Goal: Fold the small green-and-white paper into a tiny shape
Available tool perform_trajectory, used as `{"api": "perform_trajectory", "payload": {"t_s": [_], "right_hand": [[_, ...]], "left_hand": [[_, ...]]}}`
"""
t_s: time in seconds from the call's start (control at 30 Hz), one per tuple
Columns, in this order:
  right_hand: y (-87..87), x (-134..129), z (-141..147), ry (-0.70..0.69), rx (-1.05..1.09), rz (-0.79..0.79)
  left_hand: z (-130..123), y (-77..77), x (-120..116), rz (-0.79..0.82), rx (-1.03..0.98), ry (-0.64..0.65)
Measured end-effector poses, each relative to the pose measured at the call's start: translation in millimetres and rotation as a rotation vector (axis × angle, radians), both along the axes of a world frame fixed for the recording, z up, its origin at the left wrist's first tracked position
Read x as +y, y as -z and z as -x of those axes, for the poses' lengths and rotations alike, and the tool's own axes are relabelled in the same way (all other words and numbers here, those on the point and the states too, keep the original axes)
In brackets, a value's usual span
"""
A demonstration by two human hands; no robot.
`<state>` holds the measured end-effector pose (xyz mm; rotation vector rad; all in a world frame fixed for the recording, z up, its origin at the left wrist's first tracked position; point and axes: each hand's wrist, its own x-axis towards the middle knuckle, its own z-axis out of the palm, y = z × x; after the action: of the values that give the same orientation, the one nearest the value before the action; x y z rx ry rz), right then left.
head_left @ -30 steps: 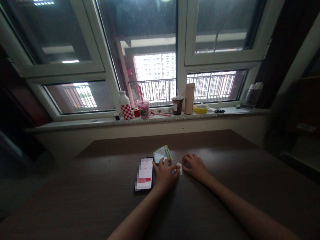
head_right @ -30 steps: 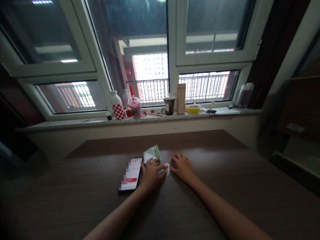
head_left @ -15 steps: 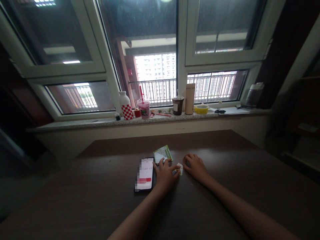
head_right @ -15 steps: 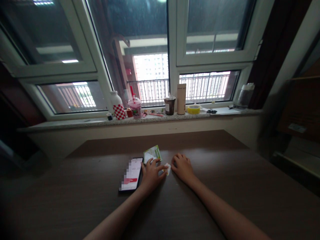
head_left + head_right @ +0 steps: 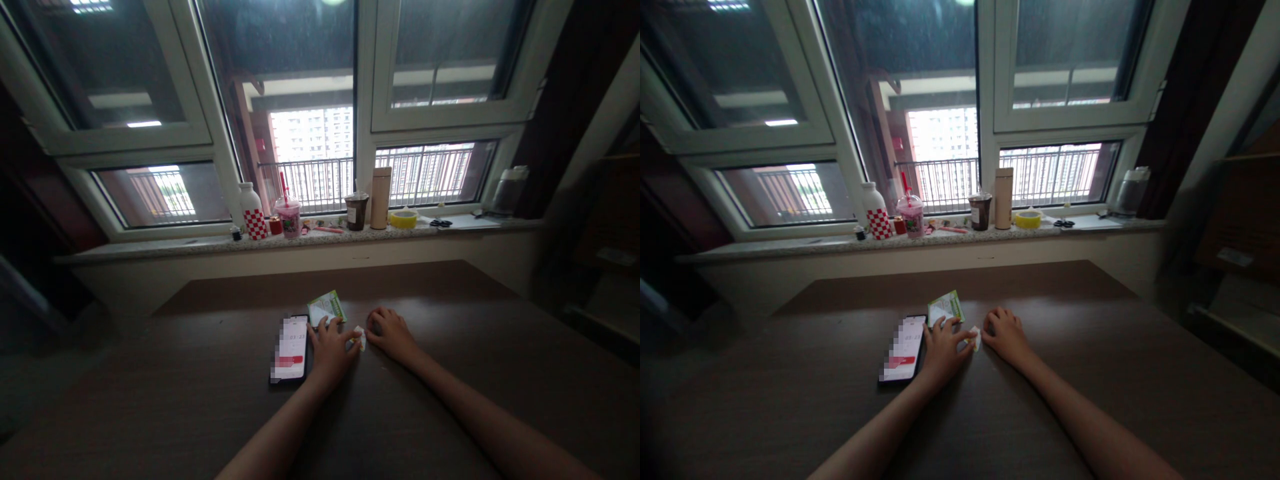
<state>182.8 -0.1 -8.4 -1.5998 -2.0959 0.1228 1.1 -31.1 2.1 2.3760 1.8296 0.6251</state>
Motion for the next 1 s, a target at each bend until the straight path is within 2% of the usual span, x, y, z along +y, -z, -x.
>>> {"api": "perform_trajectory", "payload": {"t_s": [0.43,1.0], "right_hand": [[0.1,-3,-3,-0.076,0.099,0.049],[-1.8,-10,-4,-0.136,0.101,0.070]], "left_hand": [[0,0.6,0,-0.002,-0.012,0.007],[2,2.9,2,-0.030,-0.013,0.018]]}}
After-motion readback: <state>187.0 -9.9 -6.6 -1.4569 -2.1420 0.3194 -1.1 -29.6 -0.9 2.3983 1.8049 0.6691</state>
